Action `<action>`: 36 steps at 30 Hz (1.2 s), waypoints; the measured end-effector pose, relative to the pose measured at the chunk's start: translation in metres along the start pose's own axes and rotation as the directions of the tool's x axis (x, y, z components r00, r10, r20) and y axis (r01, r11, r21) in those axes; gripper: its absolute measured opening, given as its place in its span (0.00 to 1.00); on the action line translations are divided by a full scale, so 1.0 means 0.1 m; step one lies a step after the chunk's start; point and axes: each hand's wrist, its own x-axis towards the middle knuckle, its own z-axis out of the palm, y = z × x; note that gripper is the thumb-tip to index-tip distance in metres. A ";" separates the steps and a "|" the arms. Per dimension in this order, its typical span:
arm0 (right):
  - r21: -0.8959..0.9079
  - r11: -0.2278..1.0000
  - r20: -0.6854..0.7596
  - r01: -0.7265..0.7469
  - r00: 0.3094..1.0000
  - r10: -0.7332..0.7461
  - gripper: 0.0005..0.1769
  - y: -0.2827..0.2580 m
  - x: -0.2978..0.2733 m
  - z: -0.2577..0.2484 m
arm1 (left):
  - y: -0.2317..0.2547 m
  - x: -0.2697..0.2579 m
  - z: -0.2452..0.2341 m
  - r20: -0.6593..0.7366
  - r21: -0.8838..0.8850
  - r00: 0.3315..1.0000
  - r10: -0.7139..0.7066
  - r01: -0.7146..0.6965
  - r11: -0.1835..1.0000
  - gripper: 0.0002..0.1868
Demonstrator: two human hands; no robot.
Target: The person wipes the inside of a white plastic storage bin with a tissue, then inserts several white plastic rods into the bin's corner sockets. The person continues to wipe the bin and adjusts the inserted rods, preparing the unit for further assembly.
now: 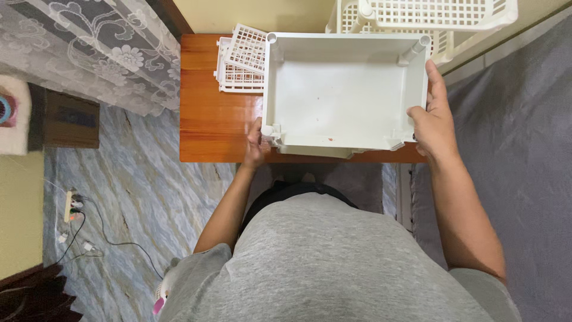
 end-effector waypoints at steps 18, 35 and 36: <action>0.067 0.993 -0.057 -0.096 0.993 0.100 0.51 0.02 -0.01 -0.15 | -0.65 0.66 -0.31 -0.067 0.159 0.659 -0.749 0.748 0.644 0.40; 0.010 0.987 -0.120 -0.161 0.980 0.161 0.51 0.00 -0.11 -0.21 | -0.70 0.48 -0.22 -0.039 0.131 0.874 -0.484 0.485 0.865 0.26; 0.032 0.989 -0.110 -0.145 0.983 0.148 0.51 0.00 -0.12 -0.20 | -0.69 0.47 -0.23 -0.082 0.101 0.857 -0.509 0.516 0.851 0.25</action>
